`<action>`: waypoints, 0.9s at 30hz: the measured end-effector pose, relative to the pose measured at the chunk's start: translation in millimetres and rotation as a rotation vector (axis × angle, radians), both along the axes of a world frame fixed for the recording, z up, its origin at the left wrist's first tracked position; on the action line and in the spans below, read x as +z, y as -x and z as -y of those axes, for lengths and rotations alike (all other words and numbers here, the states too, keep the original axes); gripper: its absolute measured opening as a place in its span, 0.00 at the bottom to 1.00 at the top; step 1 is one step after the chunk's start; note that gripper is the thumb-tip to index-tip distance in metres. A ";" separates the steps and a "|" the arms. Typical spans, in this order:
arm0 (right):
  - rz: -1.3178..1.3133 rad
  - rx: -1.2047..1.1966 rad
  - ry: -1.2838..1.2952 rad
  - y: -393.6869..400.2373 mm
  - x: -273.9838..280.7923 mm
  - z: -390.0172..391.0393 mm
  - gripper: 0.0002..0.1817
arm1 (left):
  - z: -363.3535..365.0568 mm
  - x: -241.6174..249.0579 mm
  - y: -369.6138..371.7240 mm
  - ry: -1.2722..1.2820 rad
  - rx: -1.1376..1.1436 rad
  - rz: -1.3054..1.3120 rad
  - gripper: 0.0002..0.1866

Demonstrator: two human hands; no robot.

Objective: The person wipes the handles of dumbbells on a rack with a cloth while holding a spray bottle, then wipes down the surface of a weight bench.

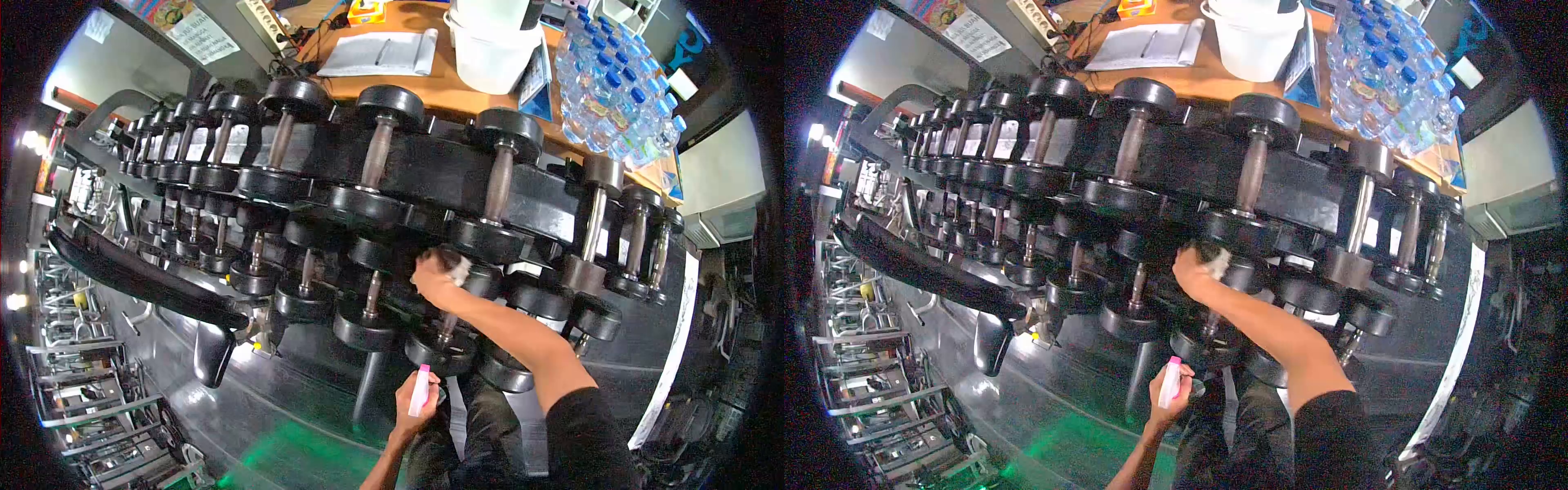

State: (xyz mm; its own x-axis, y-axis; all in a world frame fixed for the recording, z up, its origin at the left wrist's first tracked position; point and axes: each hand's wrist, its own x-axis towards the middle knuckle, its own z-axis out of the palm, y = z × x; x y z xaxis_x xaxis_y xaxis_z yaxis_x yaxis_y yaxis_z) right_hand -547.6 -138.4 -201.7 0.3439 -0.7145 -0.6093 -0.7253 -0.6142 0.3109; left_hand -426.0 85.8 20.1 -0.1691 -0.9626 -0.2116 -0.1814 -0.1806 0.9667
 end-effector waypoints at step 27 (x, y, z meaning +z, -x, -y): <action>1.480 -1.623 0.870 92.8 81.5 -136.4 0.21 | -10.5 14.1 4.0 -0.108 0.006 -0.110 0.05</action>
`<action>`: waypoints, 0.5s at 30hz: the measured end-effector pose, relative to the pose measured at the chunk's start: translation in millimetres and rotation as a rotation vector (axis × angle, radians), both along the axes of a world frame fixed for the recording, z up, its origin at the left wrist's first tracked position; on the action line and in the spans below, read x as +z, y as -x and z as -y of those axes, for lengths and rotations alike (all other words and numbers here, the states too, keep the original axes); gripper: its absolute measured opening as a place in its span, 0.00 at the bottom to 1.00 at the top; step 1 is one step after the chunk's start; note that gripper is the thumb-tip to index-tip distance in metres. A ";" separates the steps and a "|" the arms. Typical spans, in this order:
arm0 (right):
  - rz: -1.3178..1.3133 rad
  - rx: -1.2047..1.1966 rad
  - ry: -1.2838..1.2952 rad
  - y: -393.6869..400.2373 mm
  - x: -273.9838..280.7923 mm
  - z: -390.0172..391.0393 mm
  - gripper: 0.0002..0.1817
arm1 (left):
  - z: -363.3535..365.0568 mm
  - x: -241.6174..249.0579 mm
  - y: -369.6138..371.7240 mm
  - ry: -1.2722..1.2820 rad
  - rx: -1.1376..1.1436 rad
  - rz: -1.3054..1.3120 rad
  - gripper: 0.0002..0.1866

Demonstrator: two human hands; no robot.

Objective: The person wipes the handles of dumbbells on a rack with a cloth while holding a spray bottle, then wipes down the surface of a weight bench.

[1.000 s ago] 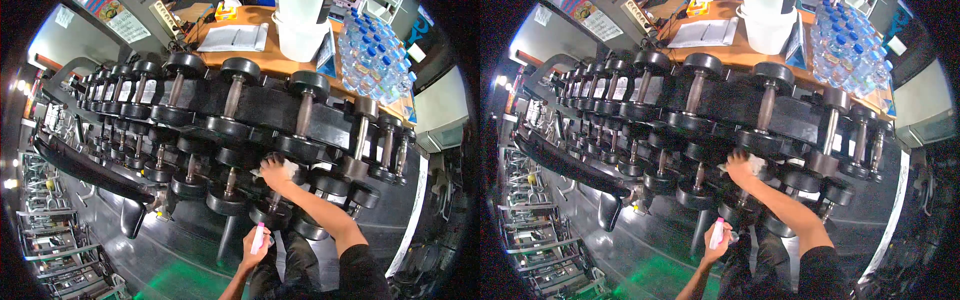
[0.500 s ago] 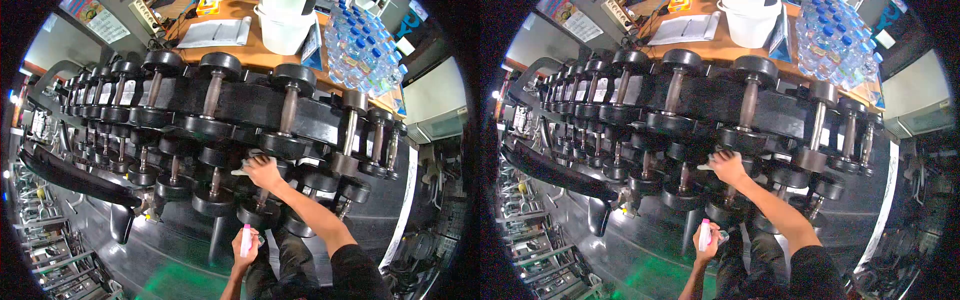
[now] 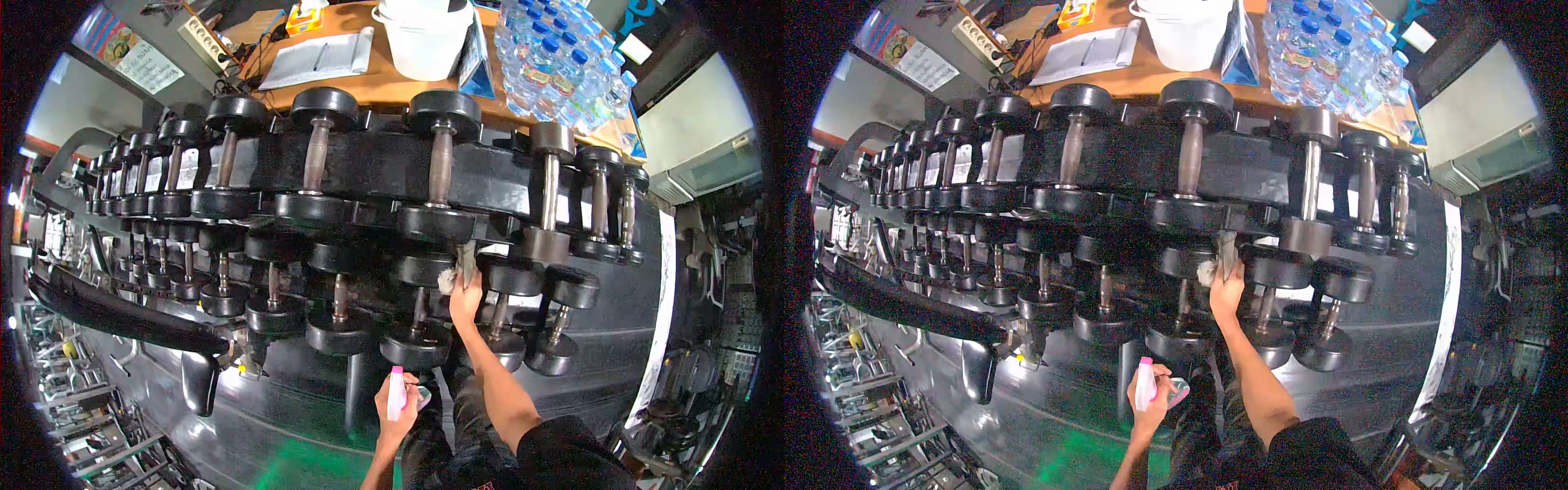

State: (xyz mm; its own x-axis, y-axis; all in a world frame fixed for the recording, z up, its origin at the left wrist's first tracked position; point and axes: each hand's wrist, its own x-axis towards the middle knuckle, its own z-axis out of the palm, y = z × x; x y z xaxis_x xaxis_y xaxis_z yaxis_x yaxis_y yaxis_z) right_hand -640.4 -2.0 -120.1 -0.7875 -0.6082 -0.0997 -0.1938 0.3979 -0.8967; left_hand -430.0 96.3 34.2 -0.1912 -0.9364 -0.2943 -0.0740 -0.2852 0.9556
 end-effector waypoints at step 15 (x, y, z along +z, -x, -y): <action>-0.461 0.179 -0.267 30.7 -1.5 13.8 0.22 | 1.3 -8.9 -8.3 0.195 0.016 -0.023 0.08</action>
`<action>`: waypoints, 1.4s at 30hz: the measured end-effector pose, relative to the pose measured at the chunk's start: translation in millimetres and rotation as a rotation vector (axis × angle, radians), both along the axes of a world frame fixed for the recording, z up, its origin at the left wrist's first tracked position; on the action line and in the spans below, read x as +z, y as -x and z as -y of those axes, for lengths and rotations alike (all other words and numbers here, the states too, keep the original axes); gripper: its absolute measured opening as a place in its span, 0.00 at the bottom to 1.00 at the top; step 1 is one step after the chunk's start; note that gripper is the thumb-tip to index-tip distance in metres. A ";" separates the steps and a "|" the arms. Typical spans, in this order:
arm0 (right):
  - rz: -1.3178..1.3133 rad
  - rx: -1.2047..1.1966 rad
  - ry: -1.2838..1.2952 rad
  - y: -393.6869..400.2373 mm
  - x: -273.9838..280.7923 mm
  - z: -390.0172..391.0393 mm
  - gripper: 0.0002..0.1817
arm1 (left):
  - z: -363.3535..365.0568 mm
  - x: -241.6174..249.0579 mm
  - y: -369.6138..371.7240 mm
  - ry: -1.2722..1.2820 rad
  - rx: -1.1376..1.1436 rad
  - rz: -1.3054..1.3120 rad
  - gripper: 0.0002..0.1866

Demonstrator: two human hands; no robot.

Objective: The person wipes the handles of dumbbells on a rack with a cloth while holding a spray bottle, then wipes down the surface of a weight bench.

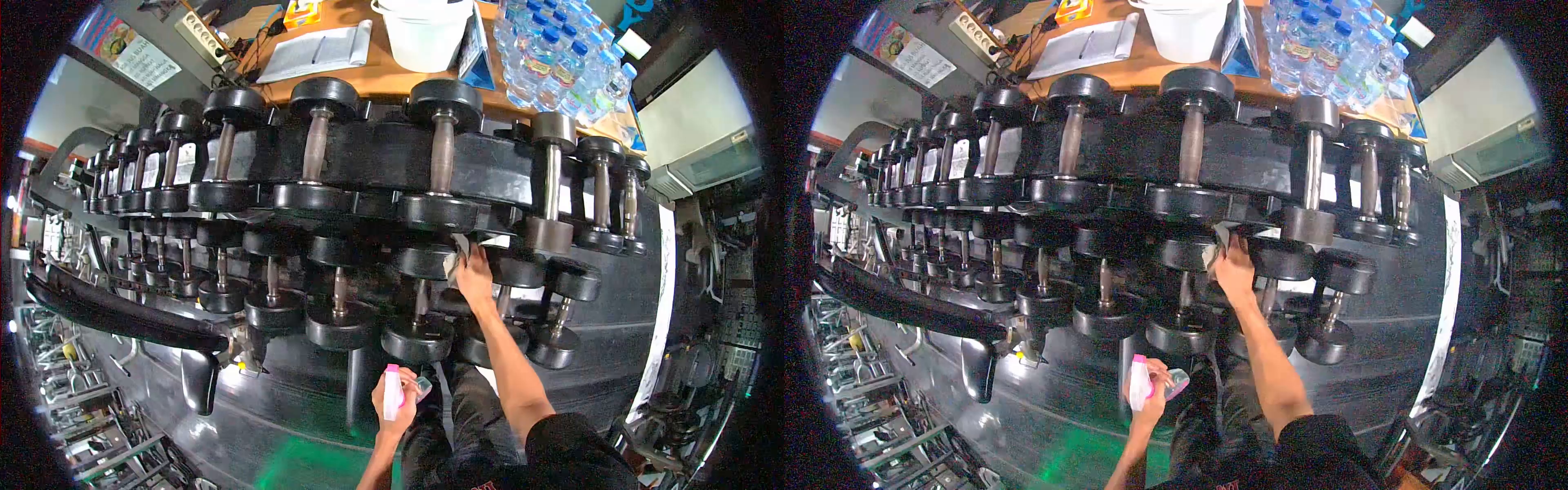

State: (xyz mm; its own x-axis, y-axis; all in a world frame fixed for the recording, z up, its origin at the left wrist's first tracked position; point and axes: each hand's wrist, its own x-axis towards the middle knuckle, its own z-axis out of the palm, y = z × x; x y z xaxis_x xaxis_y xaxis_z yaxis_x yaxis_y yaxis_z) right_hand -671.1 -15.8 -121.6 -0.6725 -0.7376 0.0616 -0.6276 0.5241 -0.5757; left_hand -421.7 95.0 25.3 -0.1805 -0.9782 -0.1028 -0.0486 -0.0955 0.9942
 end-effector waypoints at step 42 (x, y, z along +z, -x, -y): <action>0.224 0.613 -0.092 90.7 -21.6 63.9 0.14 | 25.7 -3.4 57.4 -0.084 -0.093 -0.011 0.09</action>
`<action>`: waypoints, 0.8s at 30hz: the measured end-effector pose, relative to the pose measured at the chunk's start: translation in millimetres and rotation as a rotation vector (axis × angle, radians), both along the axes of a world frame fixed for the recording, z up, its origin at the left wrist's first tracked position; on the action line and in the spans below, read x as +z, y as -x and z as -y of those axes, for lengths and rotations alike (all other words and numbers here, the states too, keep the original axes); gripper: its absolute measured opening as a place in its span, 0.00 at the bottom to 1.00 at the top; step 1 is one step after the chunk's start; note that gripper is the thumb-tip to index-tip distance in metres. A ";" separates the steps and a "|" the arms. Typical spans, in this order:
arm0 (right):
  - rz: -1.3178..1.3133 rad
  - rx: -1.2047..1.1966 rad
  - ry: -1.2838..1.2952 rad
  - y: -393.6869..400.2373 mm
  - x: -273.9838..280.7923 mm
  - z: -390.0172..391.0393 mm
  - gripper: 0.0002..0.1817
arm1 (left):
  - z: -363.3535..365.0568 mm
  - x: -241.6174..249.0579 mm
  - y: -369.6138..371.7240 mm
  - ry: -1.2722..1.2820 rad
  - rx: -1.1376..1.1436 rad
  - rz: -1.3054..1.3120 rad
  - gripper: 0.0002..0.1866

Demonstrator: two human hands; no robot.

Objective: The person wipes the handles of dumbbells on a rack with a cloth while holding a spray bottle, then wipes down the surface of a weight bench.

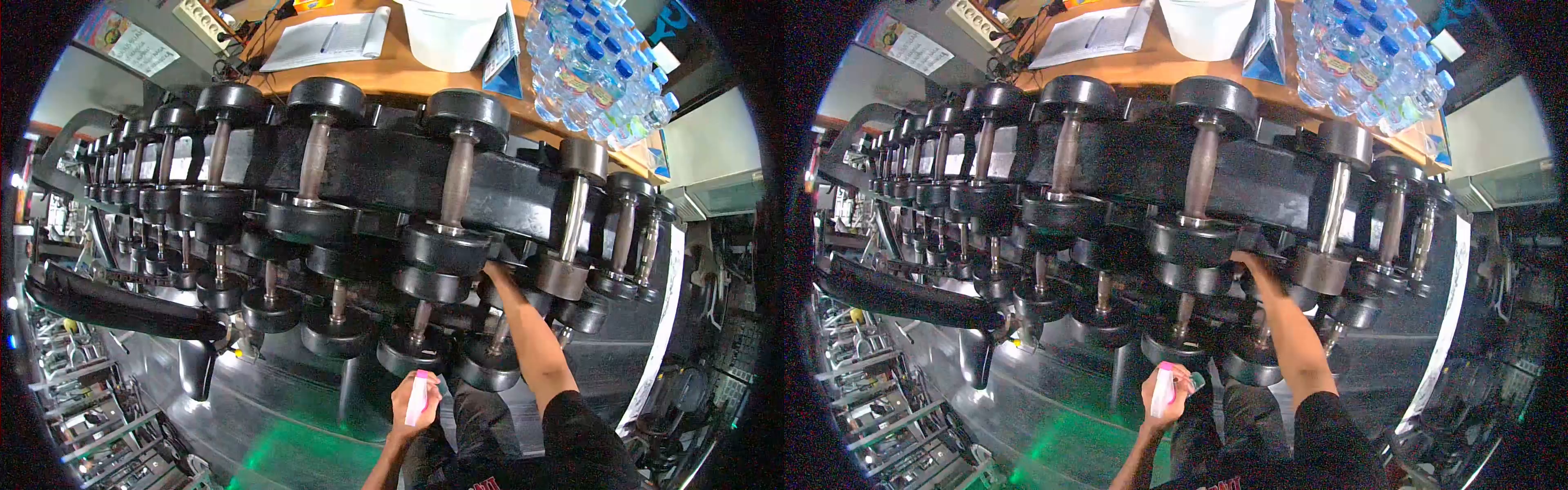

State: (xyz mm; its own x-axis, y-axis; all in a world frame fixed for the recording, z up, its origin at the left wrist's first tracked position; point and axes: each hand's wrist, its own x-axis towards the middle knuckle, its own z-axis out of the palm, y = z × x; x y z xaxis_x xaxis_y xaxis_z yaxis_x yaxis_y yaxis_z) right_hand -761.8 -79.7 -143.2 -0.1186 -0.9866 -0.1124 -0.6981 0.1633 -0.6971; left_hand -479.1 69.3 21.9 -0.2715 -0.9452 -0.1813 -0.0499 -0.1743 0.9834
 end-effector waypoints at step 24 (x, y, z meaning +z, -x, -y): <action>-0.001 0.061 -0.035 -1.7 1.9 -5.0 0.17 | 50.4 -49.5 13.3 0.488 0.120 0.370 0.07</action>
